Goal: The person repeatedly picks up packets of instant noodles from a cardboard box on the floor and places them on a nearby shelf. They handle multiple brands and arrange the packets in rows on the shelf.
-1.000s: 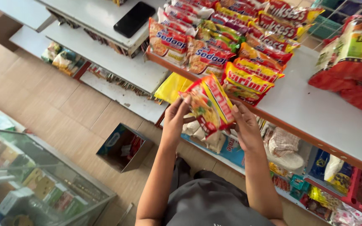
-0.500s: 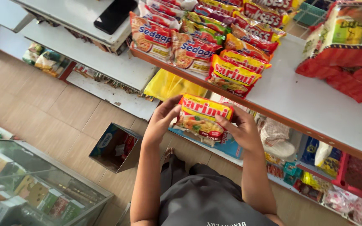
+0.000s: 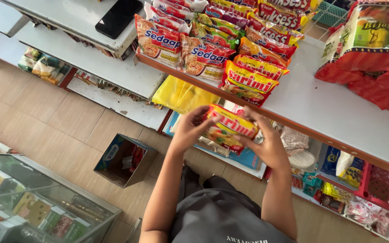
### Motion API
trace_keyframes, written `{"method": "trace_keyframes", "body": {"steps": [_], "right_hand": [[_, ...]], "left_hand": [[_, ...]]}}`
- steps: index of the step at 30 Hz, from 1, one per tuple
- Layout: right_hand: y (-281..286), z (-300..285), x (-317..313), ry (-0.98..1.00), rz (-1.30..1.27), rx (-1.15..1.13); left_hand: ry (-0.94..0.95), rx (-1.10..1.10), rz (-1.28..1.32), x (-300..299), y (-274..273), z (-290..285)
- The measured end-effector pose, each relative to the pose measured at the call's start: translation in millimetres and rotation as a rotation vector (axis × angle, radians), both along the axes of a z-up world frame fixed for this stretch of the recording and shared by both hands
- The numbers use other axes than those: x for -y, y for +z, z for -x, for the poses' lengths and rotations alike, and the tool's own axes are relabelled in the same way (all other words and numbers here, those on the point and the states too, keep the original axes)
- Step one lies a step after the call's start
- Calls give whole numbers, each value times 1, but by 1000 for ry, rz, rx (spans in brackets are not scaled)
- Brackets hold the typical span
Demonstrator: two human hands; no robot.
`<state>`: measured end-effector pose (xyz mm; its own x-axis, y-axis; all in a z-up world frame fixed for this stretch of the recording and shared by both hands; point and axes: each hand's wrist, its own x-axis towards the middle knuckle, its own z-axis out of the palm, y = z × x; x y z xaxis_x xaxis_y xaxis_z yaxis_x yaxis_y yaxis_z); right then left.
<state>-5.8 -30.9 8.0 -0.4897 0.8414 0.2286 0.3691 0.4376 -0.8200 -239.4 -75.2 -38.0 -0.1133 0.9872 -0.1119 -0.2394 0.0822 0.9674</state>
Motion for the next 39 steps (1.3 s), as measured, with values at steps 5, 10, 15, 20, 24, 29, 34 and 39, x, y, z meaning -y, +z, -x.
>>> {"method": "trace_keyframes", "body": {"steps": [5,10,15,20,24,29,34,39], "right_hand": [[5,-1,2,-75,94,140],[6,-2,-3,-234,13,92],[8,8,-6,-316,6,90],[8,13,-2,-244,-73,164],[6,18,-2,-205,-101,181],[3,26,-7,-211,-63,174],[0,27,-8,-197,-48,153],[-3,30,-10,-201,-43,149]], "left_hand": [[-209,-222,-175,-13,14,15],[82,-1049,-572,-73,33,70],[-25,-1360,-604,-109,36,78],[28,-1347,-551,-116,32,70],[49,-1335,-526,-124,33,70],[-71,-1445,-425,-137,29,71],[24,-1344,-732,-143,18,83],[-152,-1262,-596,-148,15,88]]}}
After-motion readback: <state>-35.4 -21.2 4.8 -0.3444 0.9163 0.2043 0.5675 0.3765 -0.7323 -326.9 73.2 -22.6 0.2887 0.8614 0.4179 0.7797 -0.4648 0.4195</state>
